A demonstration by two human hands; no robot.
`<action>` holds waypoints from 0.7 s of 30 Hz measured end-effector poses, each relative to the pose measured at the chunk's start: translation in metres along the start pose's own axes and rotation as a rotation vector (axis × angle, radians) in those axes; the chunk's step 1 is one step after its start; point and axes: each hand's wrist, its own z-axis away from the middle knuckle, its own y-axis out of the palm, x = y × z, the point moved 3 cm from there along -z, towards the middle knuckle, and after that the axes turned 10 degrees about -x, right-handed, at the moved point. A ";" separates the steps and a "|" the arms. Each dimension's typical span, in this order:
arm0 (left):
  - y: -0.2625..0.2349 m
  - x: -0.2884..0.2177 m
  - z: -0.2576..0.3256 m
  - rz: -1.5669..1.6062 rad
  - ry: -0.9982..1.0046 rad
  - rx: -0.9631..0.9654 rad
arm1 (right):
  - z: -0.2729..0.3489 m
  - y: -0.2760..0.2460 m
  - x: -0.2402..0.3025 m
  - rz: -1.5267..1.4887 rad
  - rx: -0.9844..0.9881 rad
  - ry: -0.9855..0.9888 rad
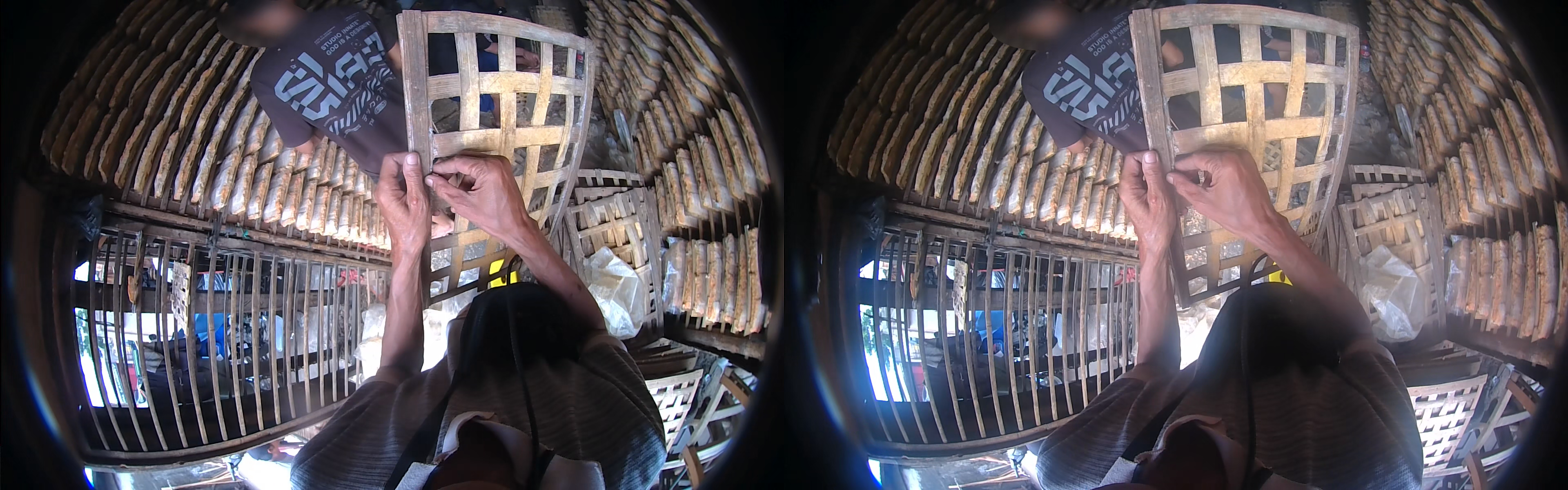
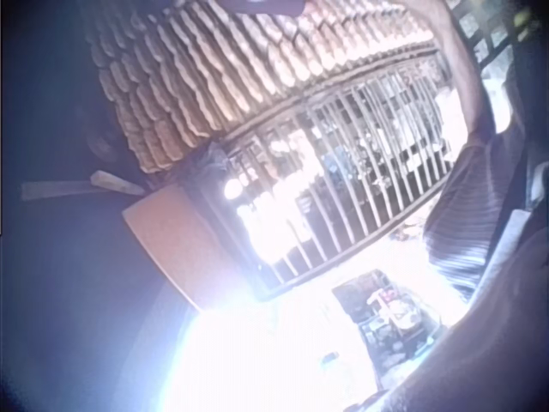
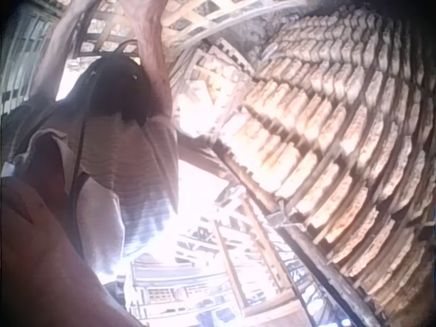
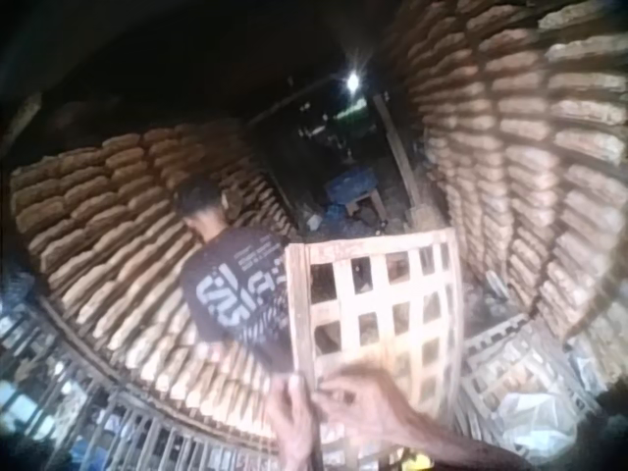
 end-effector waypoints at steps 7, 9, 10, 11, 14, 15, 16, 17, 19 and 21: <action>0.000 0.006 0.000 0.022 -0.008 -0.014 | 0.002 0.004 0.001 -0.162 -0.012 0.157; 0.001 0.008 -0.001 0.015 0.017 -0.016 | 0.003 0.003 0.001 -0.001 -0.060 -0.076; 0.001 0.010 -0.001 0.010 0.030 -0.018 | 0.003 0.002 0.000 -0.007 -0.048 -0.047; -0.001 0.013 -0.001 0.000 0.028 -0.019 | 0.004 0.001 0.000 -0.013 -0.036 -0.018; 0.000 0.016 -0.002 -0.001 0.021 -0.028 | 0.004 0.001 0.002 -0.106 -0.100 -0.119; 0.001 0.014 -0.002 0.010 0.009 -0.029 | 0.007 0.002 0.001 -0.149 -0.139 -0.176; 0.002 0.012 -0.001 0.021 -0.002 -0.030 | 0.008 0.002 -0.002 -0.096 -0.141 -0.258; 0.002 0.010 0.000 0.020 -0.020 -0.018 | 0.008 0.002 -0.007 -0.041 -0.143 -0.340; 0.002 0.005 -0.001 0.019 -0.050 0.003 | 0.007 0.001 -0.008 0.032 -0.123 -0.436; 0.001 0.004 -0.003 0.013 -0.052 0.013 | 0.008 0.000 -0.009 0.070 -0.081 -0.457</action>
